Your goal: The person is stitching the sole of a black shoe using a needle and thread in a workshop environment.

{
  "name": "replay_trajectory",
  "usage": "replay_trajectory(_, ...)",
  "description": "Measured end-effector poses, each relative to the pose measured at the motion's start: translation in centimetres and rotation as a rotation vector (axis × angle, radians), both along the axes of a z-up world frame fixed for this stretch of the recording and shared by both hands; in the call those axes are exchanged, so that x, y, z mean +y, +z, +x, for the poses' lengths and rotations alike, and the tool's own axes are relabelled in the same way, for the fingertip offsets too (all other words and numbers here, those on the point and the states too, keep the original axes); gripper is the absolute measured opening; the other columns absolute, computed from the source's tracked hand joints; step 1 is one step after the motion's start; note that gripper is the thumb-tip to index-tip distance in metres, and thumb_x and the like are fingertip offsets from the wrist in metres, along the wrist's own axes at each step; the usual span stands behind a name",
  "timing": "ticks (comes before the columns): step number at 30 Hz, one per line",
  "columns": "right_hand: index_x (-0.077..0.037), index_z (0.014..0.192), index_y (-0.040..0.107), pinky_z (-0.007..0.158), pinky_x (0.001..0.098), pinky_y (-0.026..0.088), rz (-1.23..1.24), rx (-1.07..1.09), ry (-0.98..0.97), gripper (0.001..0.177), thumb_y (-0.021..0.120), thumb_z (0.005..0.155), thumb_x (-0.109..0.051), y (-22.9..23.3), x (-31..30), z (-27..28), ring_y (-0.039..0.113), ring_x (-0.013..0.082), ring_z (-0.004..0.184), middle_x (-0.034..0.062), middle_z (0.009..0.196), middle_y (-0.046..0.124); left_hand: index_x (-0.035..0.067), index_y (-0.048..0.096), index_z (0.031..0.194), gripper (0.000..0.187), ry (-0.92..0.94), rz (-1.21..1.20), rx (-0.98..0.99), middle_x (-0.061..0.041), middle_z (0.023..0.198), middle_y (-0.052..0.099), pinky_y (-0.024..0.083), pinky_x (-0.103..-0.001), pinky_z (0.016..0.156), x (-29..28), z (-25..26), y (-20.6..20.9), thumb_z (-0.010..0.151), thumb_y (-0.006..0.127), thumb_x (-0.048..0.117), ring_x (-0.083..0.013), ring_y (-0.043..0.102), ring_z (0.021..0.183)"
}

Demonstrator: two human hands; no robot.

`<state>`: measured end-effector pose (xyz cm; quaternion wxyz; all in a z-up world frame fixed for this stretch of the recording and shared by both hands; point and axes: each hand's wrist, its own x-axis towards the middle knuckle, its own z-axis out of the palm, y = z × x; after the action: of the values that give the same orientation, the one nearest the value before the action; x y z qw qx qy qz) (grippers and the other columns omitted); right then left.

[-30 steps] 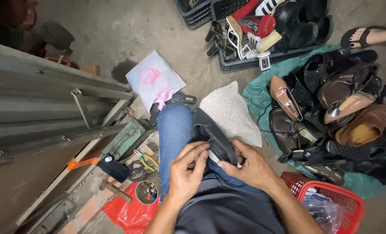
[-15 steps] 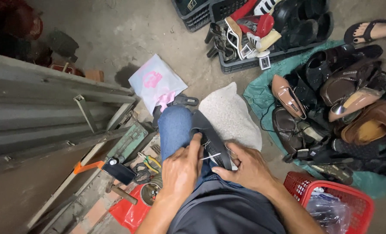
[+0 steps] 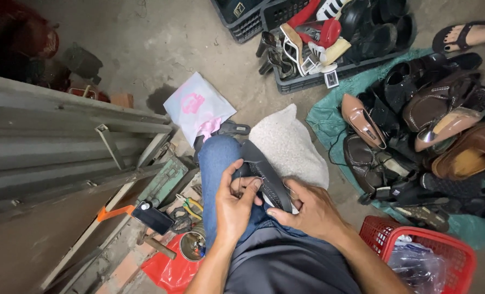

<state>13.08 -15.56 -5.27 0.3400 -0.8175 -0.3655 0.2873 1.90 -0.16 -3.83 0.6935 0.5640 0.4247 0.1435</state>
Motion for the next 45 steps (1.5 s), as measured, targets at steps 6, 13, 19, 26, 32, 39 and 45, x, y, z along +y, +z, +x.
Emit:
replay_trajectory(6,-0.016,0.086,0.054,0.051,0.0352,0.041,0.056,-0.038,0.008,0.049,0.089,0.073,-0.049,0.0,-0.3,-0.1,0.04,0.0181,0.048,-0.0039,0.051,0.042,0.008,0.049,0.143,0.059,0.04,0.048,-0.052,-0.012,0.096,0.076,0.052,-0.021,0.054,-0.4,0.0,-0.5,0.089,0.071,-0.003,-0.0128,0.062,0.051)
replay_trajectory(13,-0.015,0.101,0.059,0.062,0.0354,0.046,0.009,0.083,0.071,0.058,0.089,0.072,-0.055,1.3,-0.7,0.2,0.052,0.0181,0.063,-0.0027,0.07,0.056,0.01,0.038,0.155,0.073,0.059,0.207,-0.164,-0.007,0.093,0.073,0.043,-0.017,0.06,-2.0,-1.2,-1.7,0.09,0.071,-0.003,-0.0028,0.048,0.057)
replay_trajectory(19,-0.018,0.097,0.066,0.063,0.0287,0.047,0.002,0.587,-0.043,0.023,0.073,0.088,-0.038,-0.7,-3.3,4.5,0.052,0.0119,0.067,-0.0027,0.076,0.055,0.009,0.036,0.156,0.074,0.024,0.303,-0.21,-0.008,0.095,0.072,0.042,-0.017,0.059,-2.1,-1.8,-2.4,0.092,0.07,-0.002,-0.0033,0.047,0.058)
replay_trajectory(26,-0.01,0.071,0.063,0.047,0.0279,0.037,0.204,0.669,-0.427,0.028,0.075,0.093,-0.022,-5.4,-7.8,6.1,0.042,0.0112,0.046,-0.001,0.055,0.048,0.008,0.039,0.154,0.073,0.034,0.326,-0.23,-0.007,0.092,0.074,0.042,-0.017,0.061,-2.0,-1.6,-2.6,0.091,0.071,-0.004,-0.0037,0.045,0.057)
replay_trajectory(32,-0.012,0.064,0.059,0.048,0.0285,0.036,0.175,0.58,-0.449,0.034,0.074,0.093,-0.021,-4.5,-9.6,6.1,0.041,0.0114,0.045,-0.0006,0.05,0.044,0.006,0.042,0.153,0.071,0.11,0.253,-0.273,-0.009,0.088,0.072,0.041,-0.015,0.055,-2.1,-1.7,-3.2,0.089,0.07,-0.008,-0.0022,0.045,0.055)
replay_trajectory(39,-0.011,0.065,0.056,0.052,0.0316,0.036,0.089,0.587,-0.518,0.036,0.074,0.094,-0.022,-5.1,-12.8,5.7,0.04,0.014,0.05,0.0012,0.056,0.046,0.005,0.043,0.152,0.072,0.13,0.235,-0.305,-0.008,0.088,0.07,0.041,-0.014,0.06,-2.2,-1.9,-3.5,0.087,0.068,-0.012,-0.0015,0.041,0.055)
replay_trajectory(45,-0.007,0.081,0.068,0.083,0.0366,0.059,0.943,0.867,-0.378,0.03,0.054,0.106,-0.013,-4.4,-9.7,4.6,0.066,0.0318,0.113,0.0183,0.129,0.064,0.008,0.04,0.155,0.075,0.106,0.079,-0.287,-0.009,0.089,0.072,0.041,-0.015,0.052,-2.4,-1.4,-3.7,0.088,0.069,-0.01,-0.0005,0.046,0.054)
